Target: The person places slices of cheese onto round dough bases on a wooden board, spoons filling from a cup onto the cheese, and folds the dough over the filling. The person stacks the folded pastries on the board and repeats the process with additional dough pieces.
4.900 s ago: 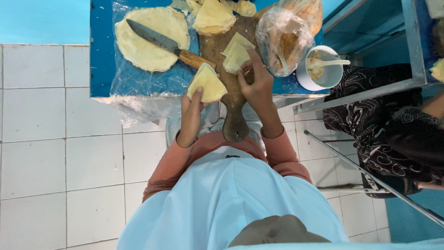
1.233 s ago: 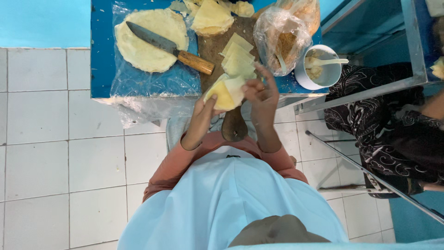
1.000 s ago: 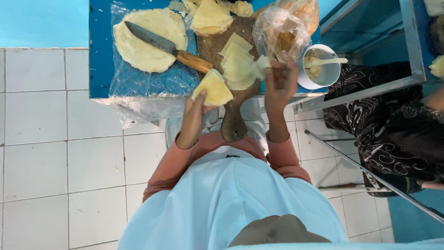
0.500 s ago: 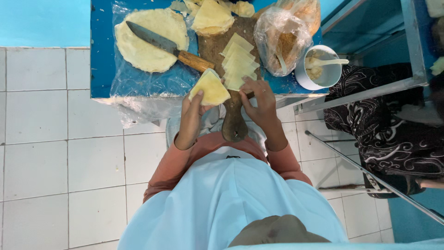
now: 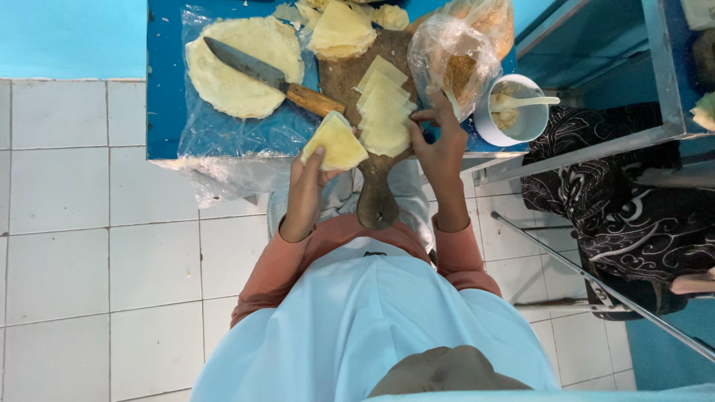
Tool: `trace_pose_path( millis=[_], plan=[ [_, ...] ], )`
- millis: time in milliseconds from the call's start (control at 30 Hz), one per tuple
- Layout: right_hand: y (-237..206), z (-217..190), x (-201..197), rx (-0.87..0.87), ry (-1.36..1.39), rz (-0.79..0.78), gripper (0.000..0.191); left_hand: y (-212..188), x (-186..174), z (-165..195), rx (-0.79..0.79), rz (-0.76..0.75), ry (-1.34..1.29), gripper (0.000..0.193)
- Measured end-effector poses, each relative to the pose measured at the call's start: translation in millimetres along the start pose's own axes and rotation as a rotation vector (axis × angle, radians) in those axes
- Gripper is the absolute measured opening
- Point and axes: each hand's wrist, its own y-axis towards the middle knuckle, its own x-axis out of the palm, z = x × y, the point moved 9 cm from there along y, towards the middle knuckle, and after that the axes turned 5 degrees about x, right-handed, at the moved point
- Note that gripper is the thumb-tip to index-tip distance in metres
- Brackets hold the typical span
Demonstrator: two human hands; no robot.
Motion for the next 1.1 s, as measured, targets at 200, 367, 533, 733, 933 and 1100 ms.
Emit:
trace_pose_path(
  millis=[200, 367, 533, 733, 933, 1100],
  plan=[
    [1, 0, 8, 0.006, -0.042, -0.016, 0.06, 0, 2, 3, 0.004, -0.007, -0.007, 0.051],
    [5, 3, 5, 0.062, -0.084, -0.042, 0.062, -2, 1, 7, 0.019, -0.01, 0.013, 0.052],
    [5, 3, -2, 0.07, -0.066, -0.041, 0.061, 0, -1, 3, 0.007, -0.001, 0.007, 0.052],
    [-4, -5, -24, 0.037, 0.019, 0.086, 0.05, 4, -2, 6, 0.01, 0.078, 0.055, 0.04],
    [-13, -41, -7, -0.257, -0.104, -0.083, 0.045, 15, 5, 34, 0.112, 0.029, 0.007, 0.025],
    [-20, -58, 18, -0.239, -0.069, -0.223, 0.064, 15, 2, 42, 0.117, 0.061, 0.025, 0.027]
  ],
)
